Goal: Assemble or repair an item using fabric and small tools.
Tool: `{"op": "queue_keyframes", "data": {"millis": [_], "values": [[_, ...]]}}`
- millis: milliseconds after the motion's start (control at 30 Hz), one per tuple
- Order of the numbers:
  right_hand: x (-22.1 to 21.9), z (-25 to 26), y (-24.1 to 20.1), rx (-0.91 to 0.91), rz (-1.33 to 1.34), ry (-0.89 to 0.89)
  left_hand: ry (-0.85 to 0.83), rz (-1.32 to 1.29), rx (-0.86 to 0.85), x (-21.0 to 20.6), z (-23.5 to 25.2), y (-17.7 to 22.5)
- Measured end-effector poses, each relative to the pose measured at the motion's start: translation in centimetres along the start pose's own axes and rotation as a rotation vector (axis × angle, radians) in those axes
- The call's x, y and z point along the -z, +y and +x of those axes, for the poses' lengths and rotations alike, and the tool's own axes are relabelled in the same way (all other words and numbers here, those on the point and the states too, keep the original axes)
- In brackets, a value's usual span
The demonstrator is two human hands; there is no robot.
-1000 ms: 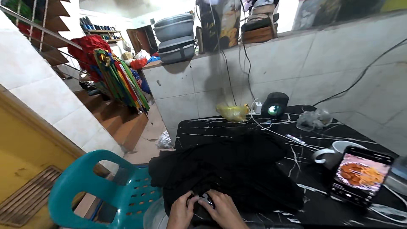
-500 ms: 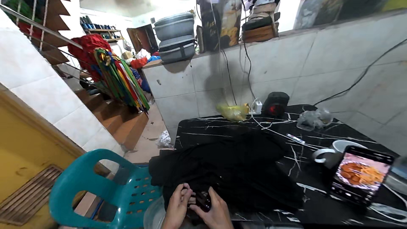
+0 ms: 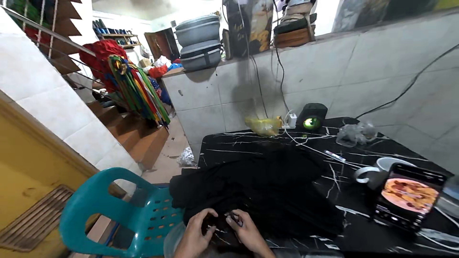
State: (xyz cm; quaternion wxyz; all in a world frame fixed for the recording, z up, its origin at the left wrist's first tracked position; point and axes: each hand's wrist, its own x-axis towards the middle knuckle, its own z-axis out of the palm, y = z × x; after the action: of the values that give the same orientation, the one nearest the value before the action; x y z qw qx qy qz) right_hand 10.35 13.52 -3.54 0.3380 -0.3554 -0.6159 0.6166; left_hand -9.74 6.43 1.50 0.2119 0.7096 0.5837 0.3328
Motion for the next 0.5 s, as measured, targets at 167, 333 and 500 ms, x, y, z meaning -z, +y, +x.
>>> {"op": "queue_keyframes", "data": {"millis": [167, 333, 500], "values": [[-0.3, 0.1, 0.0, -0.031, 0.106, 0.004, -0.007, 0.093, 0.088, -0.8, 0.1, 0.5], [-0.5, 0.0, 0.4, 0.049, 0.138, 0.026, 0.107, 0.182, 0.092, -2.5, -0.2, 0.3], [-0.4, -0.2, 0.3, 0.072, 0.087, -0.003, -0.080, 0.060, 0.221, -1.1, 0.1, 1.3]]}}
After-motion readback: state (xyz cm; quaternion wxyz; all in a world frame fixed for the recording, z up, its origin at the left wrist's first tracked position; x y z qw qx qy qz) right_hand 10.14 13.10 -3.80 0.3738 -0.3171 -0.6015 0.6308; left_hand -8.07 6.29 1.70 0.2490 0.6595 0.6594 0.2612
